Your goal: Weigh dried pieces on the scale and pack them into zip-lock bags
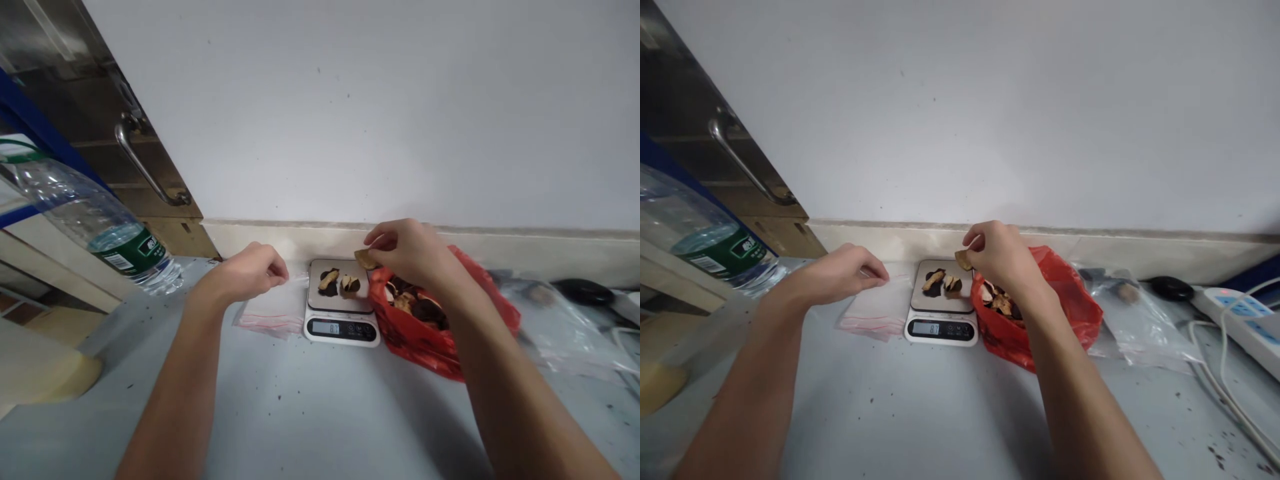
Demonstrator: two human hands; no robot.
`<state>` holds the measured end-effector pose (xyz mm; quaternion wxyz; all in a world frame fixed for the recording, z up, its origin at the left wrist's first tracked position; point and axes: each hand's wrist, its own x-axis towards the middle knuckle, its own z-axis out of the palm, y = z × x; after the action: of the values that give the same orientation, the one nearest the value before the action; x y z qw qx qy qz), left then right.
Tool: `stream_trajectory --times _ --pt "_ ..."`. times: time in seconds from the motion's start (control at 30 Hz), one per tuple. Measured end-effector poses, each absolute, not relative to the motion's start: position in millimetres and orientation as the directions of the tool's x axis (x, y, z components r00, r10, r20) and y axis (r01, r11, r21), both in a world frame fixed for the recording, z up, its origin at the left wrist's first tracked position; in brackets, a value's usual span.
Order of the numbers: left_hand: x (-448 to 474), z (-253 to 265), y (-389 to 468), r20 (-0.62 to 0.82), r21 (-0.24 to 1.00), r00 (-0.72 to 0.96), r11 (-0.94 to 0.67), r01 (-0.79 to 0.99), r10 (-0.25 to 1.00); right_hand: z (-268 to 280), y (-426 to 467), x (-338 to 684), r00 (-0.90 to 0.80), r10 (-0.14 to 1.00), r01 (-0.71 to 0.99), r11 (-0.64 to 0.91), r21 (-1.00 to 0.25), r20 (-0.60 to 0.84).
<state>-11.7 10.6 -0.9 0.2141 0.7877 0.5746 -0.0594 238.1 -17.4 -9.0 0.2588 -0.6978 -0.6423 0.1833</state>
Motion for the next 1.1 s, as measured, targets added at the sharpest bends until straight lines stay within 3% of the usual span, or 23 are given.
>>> stream_trajectory --times 0.2,0.47,0.83,1.1 --pt "-11 0 10 -0.459 0.254 0.275 -0.171 0.952 0.845 -4 -21 239 0.111 0.992 0.819 -0.058 -0.57 0.058" --pt "-17 -2 11 -0.482 0.206 0.299 -0.225 0.952 0.824 -4 -20 239 0.1 0.994 0.826 -0.055 -0.561 0.05" --pt "-15 -1 9 -0.533 0.258 0.297 -0.182 0.949 0.792 -11 -18 234 0.06 0.998 0.802 -0.03 -0.596 0.03" --pt "-13 2 6 -0.544 0.242 0.28 -0.172 0.955 0.791 -22 -12 220 -0.059 0.996 0.935 0.077 -0.347 0.063"
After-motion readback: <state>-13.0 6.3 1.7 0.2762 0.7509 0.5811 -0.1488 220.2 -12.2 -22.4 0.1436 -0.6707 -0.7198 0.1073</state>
